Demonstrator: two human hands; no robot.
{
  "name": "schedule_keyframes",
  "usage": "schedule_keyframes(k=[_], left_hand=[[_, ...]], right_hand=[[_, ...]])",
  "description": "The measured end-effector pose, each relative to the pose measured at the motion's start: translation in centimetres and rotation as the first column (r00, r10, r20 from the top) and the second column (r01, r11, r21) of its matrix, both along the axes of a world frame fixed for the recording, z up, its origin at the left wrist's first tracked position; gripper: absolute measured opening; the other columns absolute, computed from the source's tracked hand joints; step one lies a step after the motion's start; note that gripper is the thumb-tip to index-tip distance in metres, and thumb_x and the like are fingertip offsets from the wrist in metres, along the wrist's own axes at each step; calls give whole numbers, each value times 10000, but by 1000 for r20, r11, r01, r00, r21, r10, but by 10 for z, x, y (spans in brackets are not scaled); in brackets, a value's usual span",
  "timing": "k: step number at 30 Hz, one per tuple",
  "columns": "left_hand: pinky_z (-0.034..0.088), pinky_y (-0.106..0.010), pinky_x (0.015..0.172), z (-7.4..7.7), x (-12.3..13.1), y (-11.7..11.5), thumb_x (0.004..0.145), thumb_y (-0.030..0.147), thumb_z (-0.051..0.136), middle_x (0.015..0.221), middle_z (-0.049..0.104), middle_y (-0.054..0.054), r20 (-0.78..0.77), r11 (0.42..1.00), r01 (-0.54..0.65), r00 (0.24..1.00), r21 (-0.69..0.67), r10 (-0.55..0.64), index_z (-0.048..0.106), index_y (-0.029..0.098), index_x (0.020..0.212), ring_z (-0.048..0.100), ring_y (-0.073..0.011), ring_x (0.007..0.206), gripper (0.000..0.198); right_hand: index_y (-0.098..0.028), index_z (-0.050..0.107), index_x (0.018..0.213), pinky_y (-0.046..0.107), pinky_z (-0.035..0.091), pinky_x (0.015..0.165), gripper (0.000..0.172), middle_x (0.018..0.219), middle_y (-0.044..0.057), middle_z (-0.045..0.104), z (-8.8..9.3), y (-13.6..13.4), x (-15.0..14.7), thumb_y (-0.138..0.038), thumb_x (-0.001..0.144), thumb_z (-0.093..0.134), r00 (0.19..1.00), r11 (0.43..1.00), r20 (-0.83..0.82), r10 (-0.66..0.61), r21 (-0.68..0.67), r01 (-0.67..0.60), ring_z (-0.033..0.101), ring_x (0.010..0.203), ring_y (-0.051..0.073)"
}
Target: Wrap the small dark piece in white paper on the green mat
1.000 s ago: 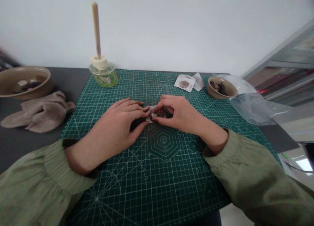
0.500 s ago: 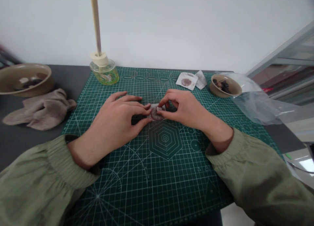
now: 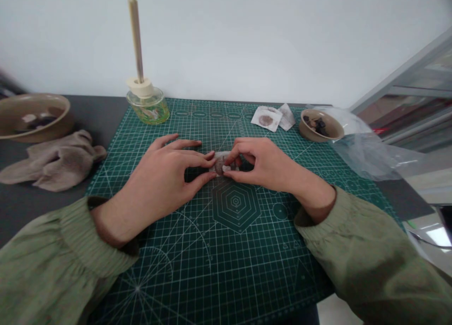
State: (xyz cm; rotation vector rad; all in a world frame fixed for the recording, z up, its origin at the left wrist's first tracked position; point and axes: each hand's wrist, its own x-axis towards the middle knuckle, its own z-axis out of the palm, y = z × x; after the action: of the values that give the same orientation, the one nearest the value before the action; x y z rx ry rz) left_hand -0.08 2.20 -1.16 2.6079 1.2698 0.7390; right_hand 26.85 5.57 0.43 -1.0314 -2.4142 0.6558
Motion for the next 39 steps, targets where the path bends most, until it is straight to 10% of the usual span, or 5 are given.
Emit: schedule_keyframes(k=[8, 16, 26, 33, 39], left_hand=[[443, -691, 1346, 5, -1, -2, 1084, 450, 756, 1288, 926, -43, 36, 998, 7, 999, -56, -5, 902, 331, 1192, 801, -383, 1369, 217], [691, -347, 793, 29, 15, -12, 1081, 463, 754, 962, 899, -29, 487, 889, 123, 865, -442, 122, 873, 255, 1031, 836, -249, 870, 245], [660, -345, 739, 34, 10, -12, 1081, 467, 757, 870, 840, -40, 566, 819, 202, 806, -538, 173, 813, 228, 921, 795, -235, 833, 292], [631, -282, 760, 36, 13, -14, 1060, 385, 787, 835, 817, -26, 627, 798, 229, 746, -558, 225, 832, 214, 882, 757, -191, 807, 250], [688, -328, 775, 36, 13, -12, 1032, 451, 830, 894, 869, -49, 634, 800, 224, 736, -557, 235, 853, 219, 937, 806, -229, 828, 252]], right_hand=[[-204, 826, 1052, 324, 433, 705, 88, 1016, 37, 766, -2, -6, -4, -274, 1008, 857, 998, 985, -61, 19, 170, -9, 554, 726, 156], [-221, 786, 1106, 333, 511, 656, 62, 1083, 58, 812, 8, -21, -10, -272, 1093, 821, 955, 929, -279, 100, 370, 11, 622, 715, 150], [-175, 806, 1178, 322, 519, 634, 227, 906, 46, 831, 17, -25, -6, -207, 1080, 604, 942, 956, -332, -53, 255, 144, 661, 637, 147], [-165, 861, 1077, 320, 411, 612, 259, 723, 16, 785, 8, -16, -2, -209, 997, 619, 976, 951, -68, -208, 218, 218, 600, 551, 150], [-152, 858, 1130, 311, 481, 601, 272, 833, 49, 874, 11, -18, -6, -225, 1004, 627, 965, 973, -138, -225, -92, 213, 697, 597, 171]])
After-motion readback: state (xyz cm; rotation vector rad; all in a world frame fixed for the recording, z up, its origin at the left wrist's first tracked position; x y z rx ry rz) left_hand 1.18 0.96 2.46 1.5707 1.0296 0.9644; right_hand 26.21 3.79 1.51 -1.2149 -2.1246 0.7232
